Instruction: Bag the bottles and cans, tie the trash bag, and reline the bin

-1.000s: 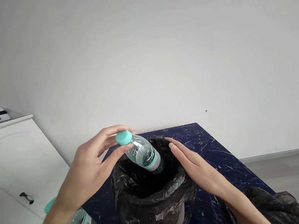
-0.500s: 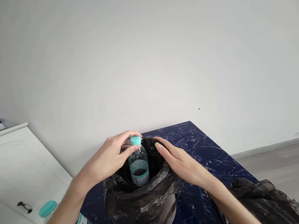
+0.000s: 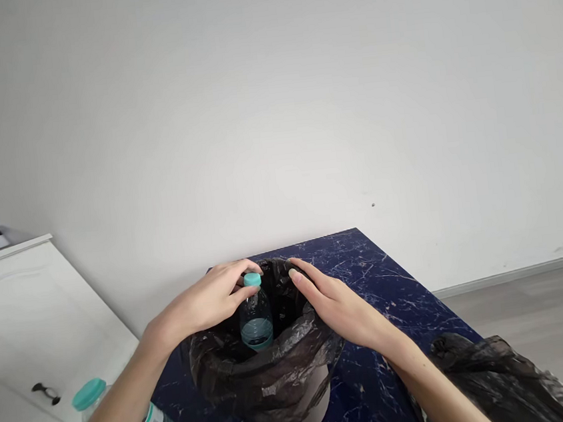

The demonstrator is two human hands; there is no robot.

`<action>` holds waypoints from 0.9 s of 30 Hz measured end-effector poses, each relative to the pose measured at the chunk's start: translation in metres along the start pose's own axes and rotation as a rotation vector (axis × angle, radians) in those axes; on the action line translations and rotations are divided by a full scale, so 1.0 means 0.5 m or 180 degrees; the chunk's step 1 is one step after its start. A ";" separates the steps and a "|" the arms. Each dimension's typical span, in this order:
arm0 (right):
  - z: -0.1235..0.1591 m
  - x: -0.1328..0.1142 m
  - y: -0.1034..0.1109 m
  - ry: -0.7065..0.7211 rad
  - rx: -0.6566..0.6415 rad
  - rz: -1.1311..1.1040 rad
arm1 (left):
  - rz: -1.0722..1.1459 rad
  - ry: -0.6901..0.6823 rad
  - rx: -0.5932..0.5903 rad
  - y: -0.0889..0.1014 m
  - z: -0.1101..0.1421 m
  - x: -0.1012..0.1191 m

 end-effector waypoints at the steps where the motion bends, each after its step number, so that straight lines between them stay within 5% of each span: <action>1: 0.000 0.000 0.000 0.0001 -0.0006 0.0000 | -0.0039 0.0006 -0.0024 -0.003 -0.002 -0.003; 8: 0.004 -0.007 -0.001 -0.0051 -0.0052 0.0092 | -0.0115 -0.0087 0.0023 -0.021 -0.015 -0.008; 16: 0.002 -0.012 0.000 0.0063 0.0080 0.0276 | 0.0122 0.0066 0.0789 0.024 0.019 0.008; 20: 0.007 -0.025 -0.003 0.0163 0.0245 0.0362 | 0.0346 0.0288 0.1566 0.035 0.070 -0.012; 24: 0.018 -0.037 -0.005 0.0298 0.0435 0.0432 | 0.0298 0.0969 0.2454 0.035 0.155 -0.069; 27: 0.026 -0.044 -0.006 0.0446 0.0665 0.0468 | -0.0115 0.1571 0.2565 0.025 0.222 -0.124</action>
Point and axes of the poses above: each hand's wrist, its own z-axis away from the middle knuckle, its own y-axis out of the back of the hand, x = y × z, the point moved 4 cm from there along -z, towards the middle knuckle, and after that the axes turned 11 degrees about -z, right-handed, at the moved point
